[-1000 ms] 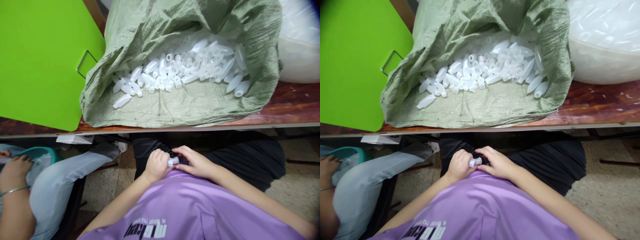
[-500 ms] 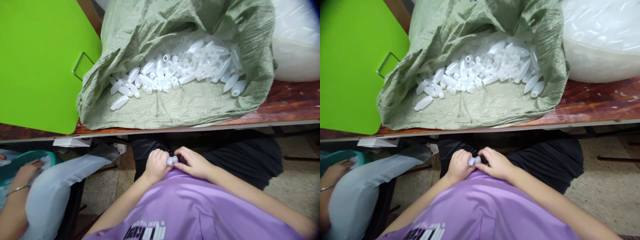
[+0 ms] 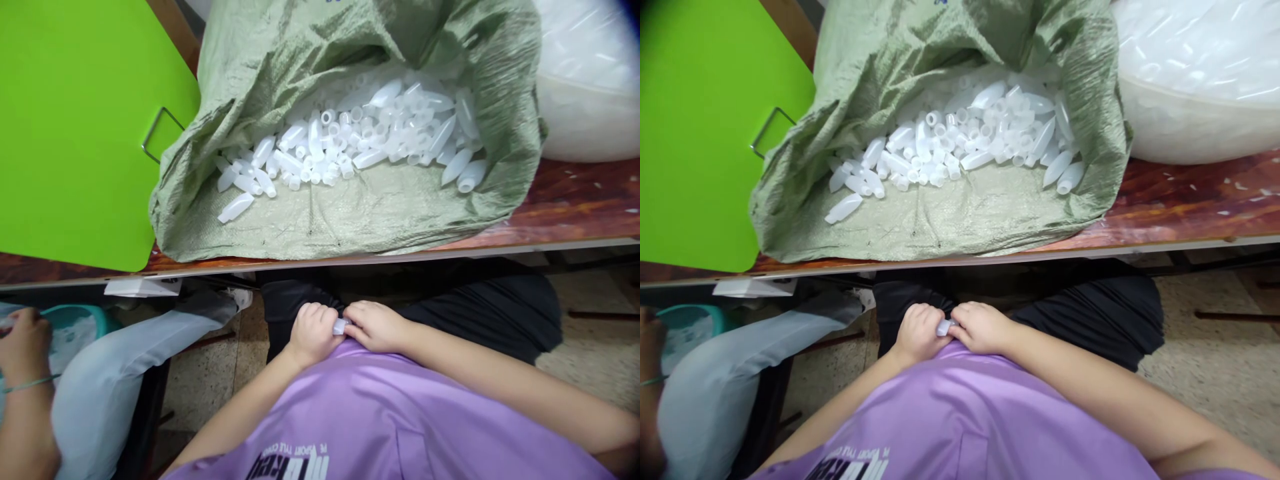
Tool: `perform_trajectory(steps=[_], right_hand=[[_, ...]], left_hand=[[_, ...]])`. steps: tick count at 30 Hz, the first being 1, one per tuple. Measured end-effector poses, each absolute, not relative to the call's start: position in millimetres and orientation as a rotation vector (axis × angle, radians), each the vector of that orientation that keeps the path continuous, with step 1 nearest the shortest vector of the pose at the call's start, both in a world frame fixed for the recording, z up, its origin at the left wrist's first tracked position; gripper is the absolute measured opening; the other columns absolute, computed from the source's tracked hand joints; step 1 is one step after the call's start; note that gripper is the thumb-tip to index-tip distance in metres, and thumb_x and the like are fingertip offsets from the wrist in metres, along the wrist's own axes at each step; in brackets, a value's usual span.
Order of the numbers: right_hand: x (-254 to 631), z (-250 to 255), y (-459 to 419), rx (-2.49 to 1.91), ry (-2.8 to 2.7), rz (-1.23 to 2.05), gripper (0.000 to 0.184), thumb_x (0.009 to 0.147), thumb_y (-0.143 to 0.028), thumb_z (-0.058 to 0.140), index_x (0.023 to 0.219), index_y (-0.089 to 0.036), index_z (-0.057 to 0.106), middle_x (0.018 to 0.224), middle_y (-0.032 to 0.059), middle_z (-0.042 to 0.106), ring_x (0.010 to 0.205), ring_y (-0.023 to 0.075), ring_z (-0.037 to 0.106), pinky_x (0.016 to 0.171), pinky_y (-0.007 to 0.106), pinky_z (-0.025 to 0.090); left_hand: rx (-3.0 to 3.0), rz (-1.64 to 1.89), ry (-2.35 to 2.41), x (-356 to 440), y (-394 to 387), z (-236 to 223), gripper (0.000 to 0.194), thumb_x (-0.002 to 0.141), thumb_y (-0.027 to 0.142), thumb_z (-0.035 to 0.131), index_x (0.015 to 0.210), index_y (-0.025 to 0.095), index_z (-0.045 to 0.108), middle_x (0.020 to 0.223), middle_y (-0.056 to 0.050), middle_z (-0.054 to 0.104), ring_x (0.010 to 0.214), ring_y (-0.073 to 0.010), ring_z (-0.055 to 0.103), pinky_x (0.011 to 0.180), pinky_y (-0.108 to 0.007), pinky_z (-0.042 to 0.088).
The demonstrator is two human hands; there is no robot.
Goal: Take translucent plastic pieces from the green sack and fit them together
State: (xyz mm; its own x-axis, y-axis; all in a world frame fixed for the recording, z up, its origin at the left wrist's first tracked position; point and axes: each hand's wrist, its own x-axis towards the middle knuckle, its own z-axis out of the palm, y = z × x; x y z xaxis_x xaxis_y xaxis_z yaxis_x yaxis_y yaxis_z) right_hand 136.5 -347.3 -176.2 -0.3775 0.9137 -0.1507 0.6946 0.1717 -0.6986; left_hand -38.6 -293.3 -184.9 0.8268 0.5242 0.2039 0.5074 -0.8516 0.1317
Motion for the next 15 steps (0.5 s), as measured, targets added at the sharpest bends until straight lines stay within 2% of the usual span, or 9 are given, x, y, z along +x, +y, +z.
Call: perform_trajectory(steps=[3,6,8,10,13,15], right_hand=[[136.8,-183.3,-350.0,-1.566,-2.058,1.032,0.026,0.089,-0.035,0.044,0.085,-0.015,0.06,0.074,0.0061,0.062,0.07,0.0168,0.058,0.065,0.028,0.046],[145.8,-189.8,-353.9,-1.576,-1.98,1.007,0.028,0.09,-0.035,0.041,0.101,-0.016,0.059,0.084,0.0069,0.063,0.078,0.0164,0.06,0.071,0.028,0.048],[158.8,-193.5,-356.7,-1.65,-1.853,0.904,0.034,0.09,-0.036,0.042,0.114,-0.016,0.053,0.095,0.0098,0.062,0.088,0.0187,0.059,0.079,0.032,0.048],[176.5,-194.4,-359.9,-1.765,-1.669,0.751,0.039,0.089,-0.038,0.042,0.12,-0.015,0.049,0.101,0.012,0.061,0.094,0.0209,0.059,0.084,0.037,0.047],[204.3,-186.2,-366.4,-1.833,-1.518,0.576,0.03,0.091,-0.035,0.04,0.11,-0.018,0.055,0.1,0.0105,0.061,0.095,0.0209,0.059,0.085,0.038,0.048],[217.3,-174.3,-372.1,-1.794,-1.535,0.517,0.024,0.091,-0.032,0.041,0.101,-0.02,0.059,0.096,0.0082,0.063,0.091,0.0196,0.06,0.082,0.035,0.049]], left_hand=[[2.912,0.233,0.869,-35.5,-294.3,-181.2,0.022,0.074,0.036,0.057,0.064,0.017,0.055,0.06,-0.003,0.058,0.062,-0.02,0.054,0.06,-0.033,0.035],[2.839,0.037,0.92,-22.6,-291.7,-172.1,0.023,0.076,0.039,0.059,0.075,0.017,0.057,0.07,-0.005,0.062,0.069,-0.0223,0.057,0.063,-0.034,0.037],[2.782,-0.1,0.942,-6.1,-285.2,-166.3,0.031,0.074,0.045,0.062,0.083,0.016,0.057,0.076,-0.006,0.063,0.075,-0.0242,0.058,0.065,-0.034,0.039],[2.732,-0.201,0.981,14.9,-274.2,-163.8,0.044,0.068,0.05,0.067,0.091,0.013,0.057,0.083,-0.01,0.064,0.081,-0.0264,0.059,0.069,-0.035,0.041],[2.655,-0.267,1.126,45.5,-253.7,-168.1,0.066,0.062,0.052,0.071,0.108,0.008,0.053,0.102,-0.018,0.062,0.096,-0.0304,0.057,0.082,-0.037,0.042],[2.613,-0.277,1.186,58.6,-242.5,-173.4,0.073,0.063,0.053,0.07,0.117,0.008,0.05,0.115,-0.019,0.057,0.108,-0.0327,0.052,0.093,-0.038,0.038]])
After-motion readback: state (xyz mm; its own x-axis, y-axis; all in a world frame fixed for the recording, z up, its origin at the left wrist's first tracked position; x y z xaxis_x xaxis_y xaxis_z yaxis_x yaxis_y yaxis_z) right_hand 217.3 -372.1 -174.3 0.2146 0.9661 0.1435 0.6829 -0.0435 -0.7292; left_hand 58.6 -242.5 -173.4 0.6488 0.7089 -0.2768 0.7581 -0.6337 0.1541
